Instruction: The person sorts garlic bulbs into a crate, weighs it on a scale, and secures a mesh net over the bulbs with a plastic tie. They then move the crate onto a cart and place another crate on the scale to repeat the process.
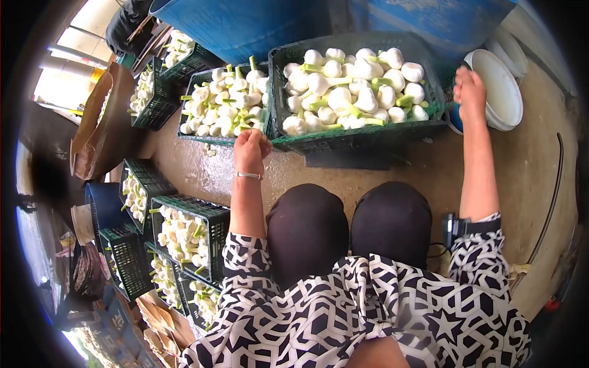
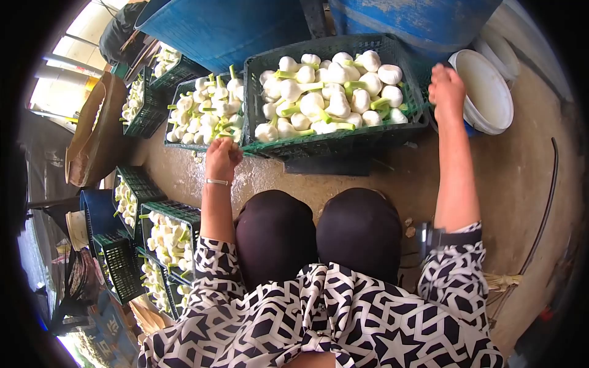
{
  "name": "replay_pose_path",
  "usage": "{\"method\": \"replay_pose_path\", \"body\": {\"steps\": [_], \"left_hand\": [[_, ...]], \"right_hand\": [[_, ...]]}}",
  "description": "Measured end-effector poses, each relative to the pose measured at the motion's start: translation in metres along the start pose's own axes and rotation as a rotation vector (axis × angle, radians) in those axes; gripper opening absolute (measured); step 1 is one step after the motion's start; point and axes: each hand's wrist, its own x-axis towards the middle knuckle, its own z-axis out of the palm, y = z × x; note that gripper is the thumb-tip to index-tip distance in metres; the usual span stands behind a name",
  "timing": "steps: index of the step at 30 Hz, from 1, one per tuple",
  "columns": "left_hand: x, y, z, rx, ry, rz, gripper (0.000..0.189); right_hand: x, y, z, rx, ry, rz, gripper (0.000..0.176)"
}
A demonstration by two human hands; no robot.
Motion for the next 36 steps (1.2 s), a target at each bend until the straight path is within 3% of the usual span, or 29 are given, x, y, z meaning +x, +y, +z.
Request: {"method": "replay_pose_path", "body": {"steps": [1,2,4,5,7,9,11,13,17,19,21,23,25,27,28,30,31,33,35,36], "left_hand": [[0.004,0.01,0.008,0.204,0.015,0.034,0.011],[0.008,0.015,0.016,0.209,0.01,0.036,0.011],[0.013,0.021,0.031,0.568,0.051,0.233,0.014],[0.013,0.023,0.026,0.57,0.053,0.234,0.014],[0.001,0.026,0.0,0.203,-0.017,0.082,0.013],[-0.007,0.008,-0.016,-0.261,0.089,-0.141,0.005],[-0.002,-0.011,-0.023,-0.496,-0.046,-0.289,0.006],[-0.014,0.004,0.003,-0.432,-0.047,-0.253,0.01],[-0.013,0.018,0.013,-0.041,-0.033,-0.218,0.015],[-0.008,0.013,0.0,0.421,-0.133,-0.36,0.018],[-0.002,0.019,-0.009,0.547,-0.167,-0.328,0.021],[0.002,0.022,-0.012,1.039,-0.412,-0.034,0.019],[-0.003,0.032,-0.01,0.998,-0.428,-0.011,0.017],[-0.005,0.063,0.004,0.411,-0.347,-0.358,0.016],[-0.007,0.077,0.015,0.58,-0.355,-0.161,0.017],[0.002,0.097,0.043,0.541,-0.417,-0.156,0.02],[0.007,0.103,0.061,0.6,-0.346,-0.145,0.019],[0.041,0.1,0.062,0.976,-0.549,0.491,0.019],[0.053,0.107,0.074,0.853,-0.103,0.331,0.019],[0.071,0.117,0.064,0.877,0.03,0.381,0.017]], "right_hand": [[0.013,-0.016,0.009,0.042,-0.021,-0.033,0.02],[0.029,-0.032,0.017,-0.013,-0.035,-0.094,0.02],[0.045,-0.046,0.029,-0.065,-0.041,-0.154,0.02],[0.047,-0.049,0.041,-0.134,-0.089,-0.195,0.021],[0.038,-0.045,0.065,-0.271,-0.255,-0.251,0.023],[0.015,-0.026,0.079,-0.315,-0.41,-0.232,0.022],[-0.006,-0.013,0.078,-0.31,-0.431,-0.14,0.021],[-0.014,0.0,0.065,-0.318,-0.423,-0.115,0.022],[-0.021,0.018,0.041,-0.268,-0.33,-0.051,0.028],[-0.026,0.026,0.034,-0.298,-0.336,0.023,0.027],[-0.032,0.033,0.029,-0.286,-0.35,0.035,0.025],[-0.035,0.035,0.026,-0.32,-0.368,0.055,0.025],[-0.03,0.037,0.016,-0.293,-0.37,0.054,0.023],[-0.024,0.035,0.009,-0.139,-0.355,0.069,0.021],[-0.021,0.03,0.004,-0.079,-0.311,0.099,0.018],[-0.012,0.018,-0.003,0.013,-0.255,0.098,0.015],[-0.008,0.009,-0.005,0.051,-0.209,0.101,0.014],[0.007,-0.007,-0.008,0.068,-0.148,-0.086,0.014],[0.033,-0.028,-0.011,-0.039,0.013,-0.206,0.015],[0.042,-0.041,-0.014,-0.139,0.02,-0.283,0.013]]}}
